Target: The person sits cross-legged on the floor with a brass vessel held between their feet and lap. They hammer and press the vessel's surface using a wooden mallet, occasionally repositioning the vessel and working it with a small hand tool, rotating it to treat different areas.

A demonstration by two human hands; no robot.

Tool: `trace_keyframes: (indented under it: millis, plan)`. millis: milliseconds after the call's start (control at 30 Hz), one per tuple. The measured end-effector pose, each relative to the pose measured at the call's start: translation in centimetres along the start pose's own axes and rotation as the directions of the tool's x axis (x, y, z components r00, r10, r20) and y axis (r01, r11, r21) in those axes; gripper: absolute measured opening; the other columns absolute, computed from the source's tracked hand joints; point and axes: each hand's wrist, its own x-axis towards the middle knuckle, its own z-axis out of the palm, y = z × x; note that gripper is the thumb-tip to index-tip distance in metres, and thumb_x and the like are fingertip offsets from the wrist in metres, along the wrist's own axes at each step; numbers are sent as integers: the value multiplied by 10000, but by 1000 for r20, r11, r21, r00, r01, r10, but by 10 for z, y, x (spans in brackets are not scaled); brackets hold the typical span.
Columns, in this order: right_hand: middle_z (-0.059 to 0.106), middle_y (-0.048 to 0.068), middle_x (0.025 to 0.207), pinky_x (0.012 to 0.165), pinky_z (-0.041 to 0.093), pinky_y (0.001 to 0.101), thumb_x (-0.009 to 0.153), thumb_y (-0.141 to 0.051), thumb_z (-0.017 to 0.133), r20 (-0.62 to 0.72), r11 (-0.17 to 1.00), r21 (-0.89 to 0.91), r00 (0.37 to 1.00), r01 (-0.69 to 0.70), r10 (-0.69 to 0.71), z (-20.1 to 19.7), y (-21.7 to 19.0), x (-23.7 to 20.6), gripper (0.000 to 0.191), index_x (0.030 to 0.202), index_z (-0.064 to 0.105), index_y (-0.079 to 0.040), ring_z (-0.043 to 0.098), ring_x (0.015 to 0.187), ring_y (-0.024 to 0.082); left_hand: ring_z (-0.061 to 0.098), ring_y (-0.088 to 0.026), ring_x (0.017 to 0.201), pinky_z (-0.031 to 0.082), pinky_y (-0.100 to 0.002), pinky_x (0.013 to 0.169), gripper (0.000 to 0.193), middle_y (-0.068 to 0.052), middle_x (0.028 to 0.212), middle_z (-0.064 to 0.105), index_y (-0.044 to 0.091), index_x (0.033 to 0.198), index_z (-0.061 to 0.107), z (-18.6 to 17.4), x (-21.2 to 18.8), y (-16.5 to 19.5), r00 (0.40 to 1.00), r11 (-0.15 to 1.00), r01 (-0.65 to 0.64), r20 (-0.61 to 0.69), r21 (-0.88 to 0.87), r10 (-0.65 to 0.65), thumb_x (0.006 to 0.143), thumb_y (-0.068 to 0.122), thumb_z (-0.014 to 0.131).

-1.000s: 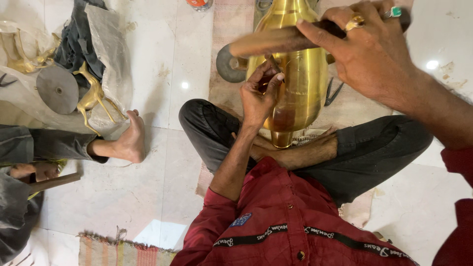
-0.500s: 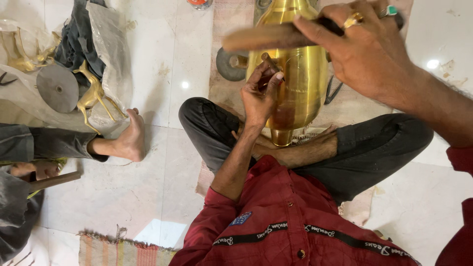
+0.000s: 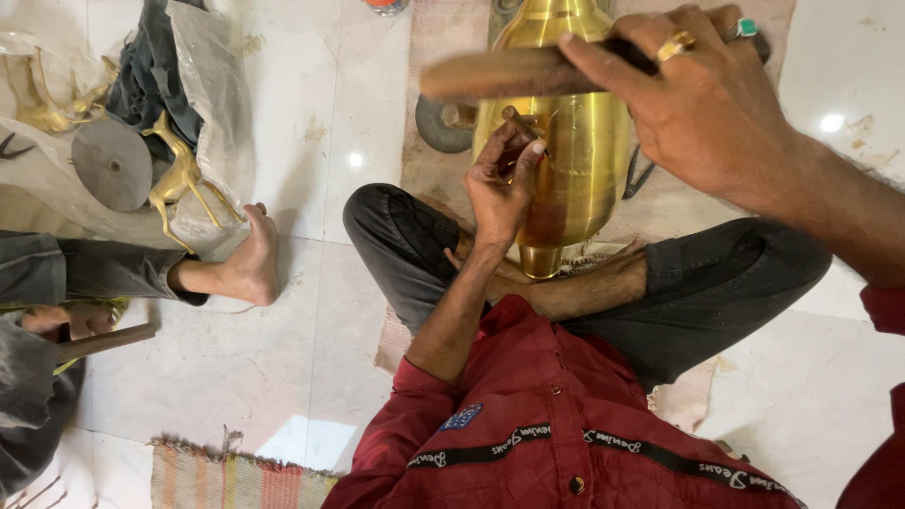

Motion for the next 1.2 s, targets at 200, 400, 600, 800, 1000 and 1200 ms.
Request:
trace_keyframes:
  millis: [200,400,600,800,1000,1200]
  plan:
    - [656,62,1263,880,544,416,979,-75,700,13,997,-78,999,31,-30,-8,-1,2,563,1521,653,-221,623,1096,234,704,-121,1030,605,-277,941,369,-75,1098,742,-46,1334,651,1,-2,3,1000,1000,-10,-4,8,10,980,13,738]
    - [655,31,1246,868,538,371,924,-145,724,53,978,-201,998,49,-39,-6,-3,1,567,1473,645,-265,619,1082,201,708,-123,1031,612,-277,942,384,-82,1093,742,-43,1338,644,1,-6,4,1000,1000,-2,-16,22,2,971,13,739]
    - [636,39,1235,747,538,368,901,-150,762,56,988,-146,998,49,-41,-4,-2,-1,598,1479,657,-261,623,1064,230,719,-139,1037,617,-293,953,362,-91,1104,749,-47,1319,654,3,-9,0,999,998,-31,-15,62,32,973,9,743]
    - [588,86,1314,813,538,419,995,-93,747,-9,996,72,999,-44,45,-7,-4,-4,605,1584,636,-175,609,1079,247,713,-130,1026,607,-281,943,412,-84,1093,737,-45,1364,608,6,-20,-5,998,999,-39,-56,24,40,973,9,728]
    - [594,102,1294,776,519,386,985,-87,752,-19,1000,19,1000,0,1,-6,-3,-14,543,1512,656,-176,602,1118,275,716,-138,1006,619,-286,918,292,-102,1079,754,-66,1279,659,3,-16,-6,992,992,-109,-62,60,112,1007,4,739]
    - [593,72,1289,821,529,399,999,-114,752,-44,999,-44,999,14,-16,0,-2,-18,519,1503,647,-182,605,1110,244,717,-141,1020,606,-290,937,361,-120,1096,751,-60,1334,639,1,-14,1,999,998,-41,-30,39,42,992,16,728]
